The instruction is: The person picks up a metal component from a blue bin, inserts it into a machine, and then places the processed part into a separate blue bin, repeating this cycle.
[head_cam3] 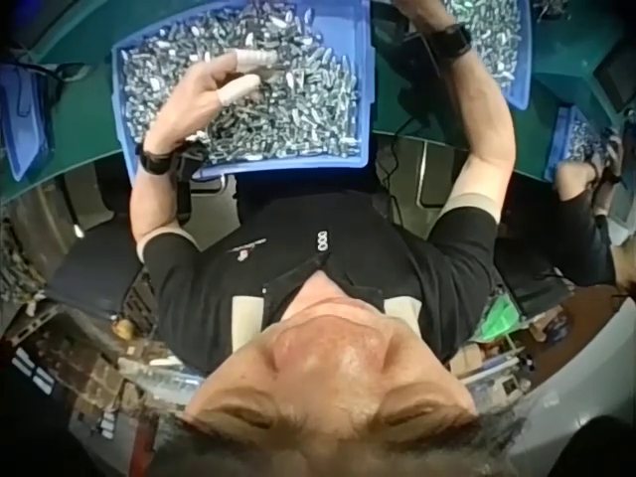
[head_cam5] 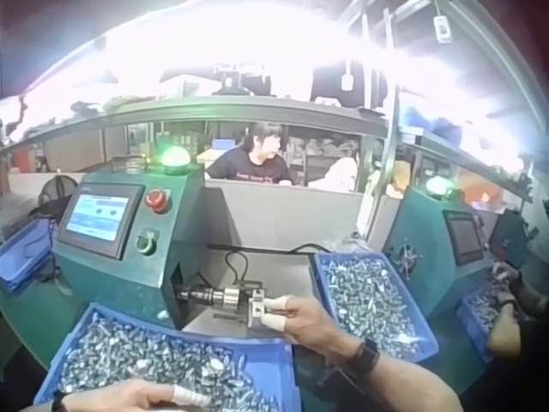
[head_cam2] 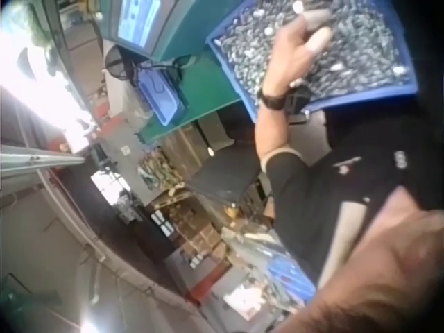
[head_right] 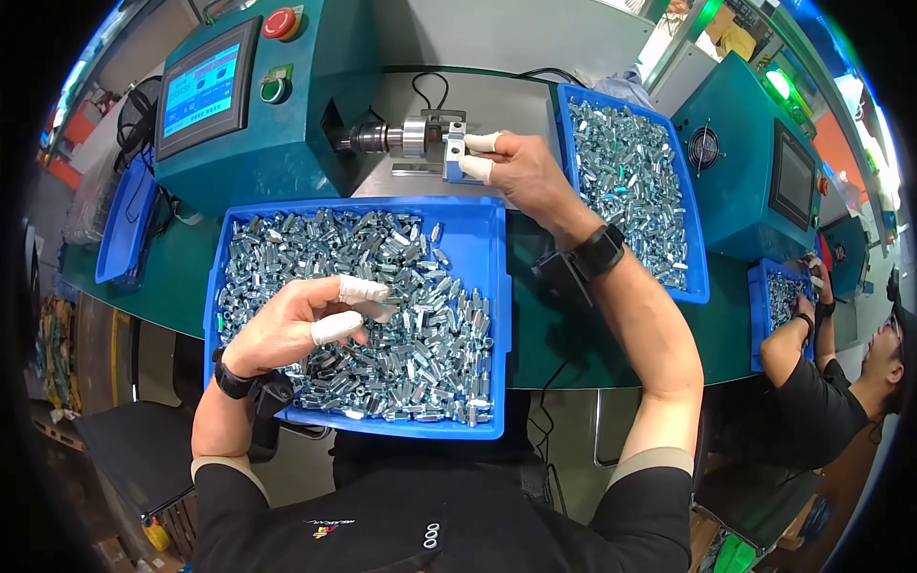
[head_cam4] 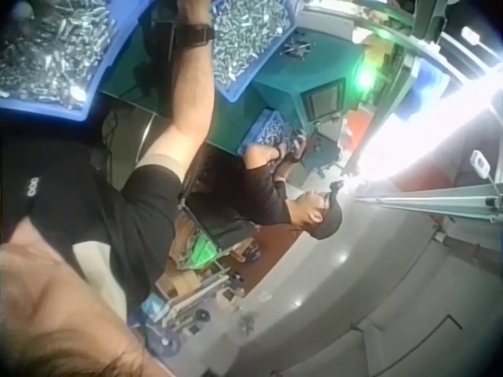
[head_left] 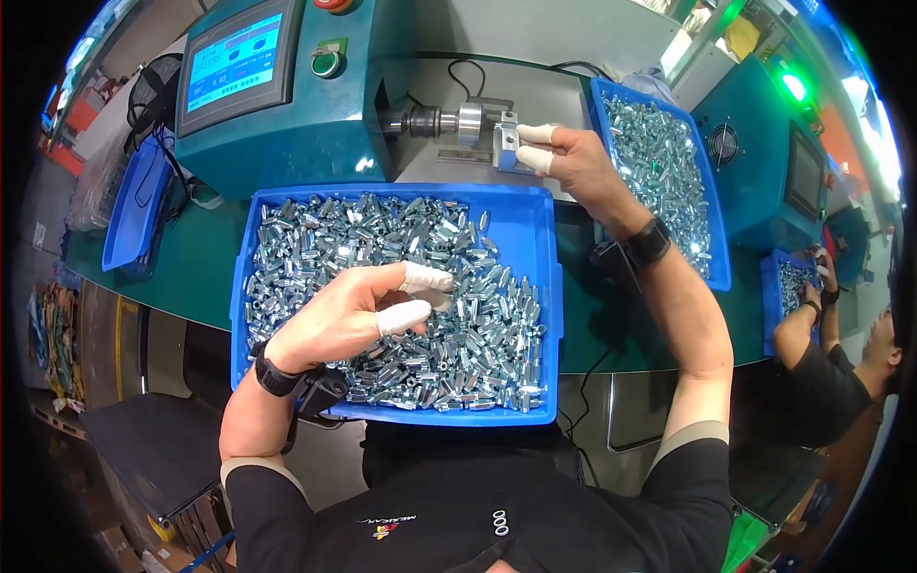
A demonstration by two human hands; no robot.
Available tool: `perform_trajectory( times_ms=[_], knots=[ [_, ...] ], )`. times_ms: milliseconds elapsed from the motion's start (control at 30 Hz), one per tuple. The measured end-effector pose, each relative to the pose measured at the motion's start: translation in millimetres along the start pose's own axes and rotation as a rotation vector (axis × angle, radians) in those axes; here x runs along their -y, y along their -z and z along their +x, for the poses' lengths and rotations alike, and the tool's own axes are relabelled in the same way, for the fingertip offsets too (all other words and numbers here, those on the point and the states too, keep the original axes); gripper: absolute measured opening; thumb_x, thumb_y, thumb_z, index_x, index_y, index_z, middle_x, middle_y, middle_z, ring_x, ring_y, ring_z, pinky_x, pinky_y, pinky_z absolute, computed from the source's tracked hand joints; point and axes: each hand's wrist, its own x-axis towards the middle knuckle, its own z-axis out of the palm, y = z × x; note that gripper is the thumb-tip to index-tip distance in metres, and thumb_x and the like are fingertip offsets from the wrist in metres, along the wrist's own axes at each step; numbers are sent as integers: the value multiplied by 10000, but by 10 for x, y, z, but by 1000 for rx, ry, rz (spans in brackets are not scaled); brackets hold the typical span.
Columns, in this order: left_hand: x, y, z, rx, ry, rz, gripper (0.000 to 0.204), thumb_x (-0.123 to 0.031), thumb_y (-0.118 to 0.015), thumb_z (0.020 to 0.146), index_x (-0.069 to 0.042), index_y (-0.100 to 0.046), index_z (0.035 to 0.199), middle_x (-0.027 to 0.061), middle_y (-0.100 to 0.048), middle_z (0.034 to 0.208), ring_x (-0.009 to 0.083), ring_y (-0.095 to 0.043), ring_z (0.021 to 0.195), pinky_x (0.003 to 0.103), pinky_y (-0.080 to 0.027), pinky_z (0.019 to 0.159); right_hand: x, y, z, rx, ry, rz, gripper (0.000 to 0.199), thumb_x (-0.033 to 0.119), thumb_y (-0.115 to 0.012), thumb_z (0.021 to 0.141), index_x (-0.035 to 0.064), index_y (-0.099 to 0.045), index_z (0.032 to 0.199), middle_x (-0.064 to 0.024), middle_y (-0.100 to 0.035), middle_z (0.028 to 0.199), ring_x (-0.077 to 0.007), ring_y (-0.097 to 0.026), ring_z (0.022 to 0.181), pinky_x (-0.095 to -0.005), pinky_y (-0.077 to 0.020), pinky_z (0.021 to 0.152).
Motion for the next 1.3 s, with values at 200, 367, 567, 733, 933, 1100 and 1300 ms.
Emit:
perform_trajectory(
  times_ms=[200, 367, 567, 733, 933, 1100, 1300],
  knots=[
    [-14, 8, 9, 7, 31, -15, 415, -152, -609, 1031, -29, -588, 1427, 61, -708, 1236, 119, -675, 959, 294, -537, 911, -18, 56, 163, 98, 104, 7, 386, 165, -753, 947, -9, -708, 1288, -1, -677, 1065, -77, -590, 869, -233, -485, 768],
    [3, 9, 29, 6, 31, -13, 409, -150, -607, 1036, -31, -590, 1426, 66, -713, 1232, 122, -677, 958, 297, -539, 911, -85, 123, 229, 183, 118, 0, 397, 160, -715, 981, -17, -675, 1334, -15, -670, 1130, -103, -626, 975, -242, -506, 829],
    [3, 29, 13, -15, 51, -66, 407, -155, -613, 1039, -18, -593, 1422, 90, -711, 1251, 138, -682, 966, 310, -544, 918, -89, 76, 163, 152, 71, 104, 383, 155, -698, 992, -12, -675, 1336, -25, -673, 1142, -110, -624, 1009, -252, -507, 844],
    [6, 26, 48, -5, 58, -76, 408, -150, -616, 1038, -6, -592, 1420, 106, -708, 1260, 149, -686, 971, 320, -548, 923, -178, 119, 232, 160, 153, 42, 361, 150, -710, 981, 5, -697, 1312, -38, -675, 1106, -116, -605, 991, -262, -490, 848],
    [16, 18, 75, 15, 94, -109, 412, -156, -627, 1034, -8, -594, 1418, 107, -708, 1259, 146, -684, 977, 319, -548, 924, -242, 78, 255, 157, 260, 72, 339, 176, -748, 953, 51, -737, 1269, -49, -657, 977, -132, -573, 900, -284, -456, 817],
    [46, 4, 68, 4, 72, -90, 415, -160, -631, 1025, -23, -598, 1416, 118, -719, 1233, 146, -702, 959, 298, -562, 861, -199, 97, 242, 187, 255, 9, 366, 126, -713, 978, 0, -692, 1321, -42, -663, 1120, -133, -600, 1006, -275, -473, 908],
    [-18, 17, 47, 21, 78, -100, 410, -158, -627, 1037, -9, -594, 1417, 104, -708, 1261, 142, -682, 981, 317, -547, 929, -165, 99, 222, 187, 196, 48, 360, 143, -709, 985, 9, -698, 1319, -28, -653, 1091, -106, -575, 925, -248, -470, 816]
  ],
)
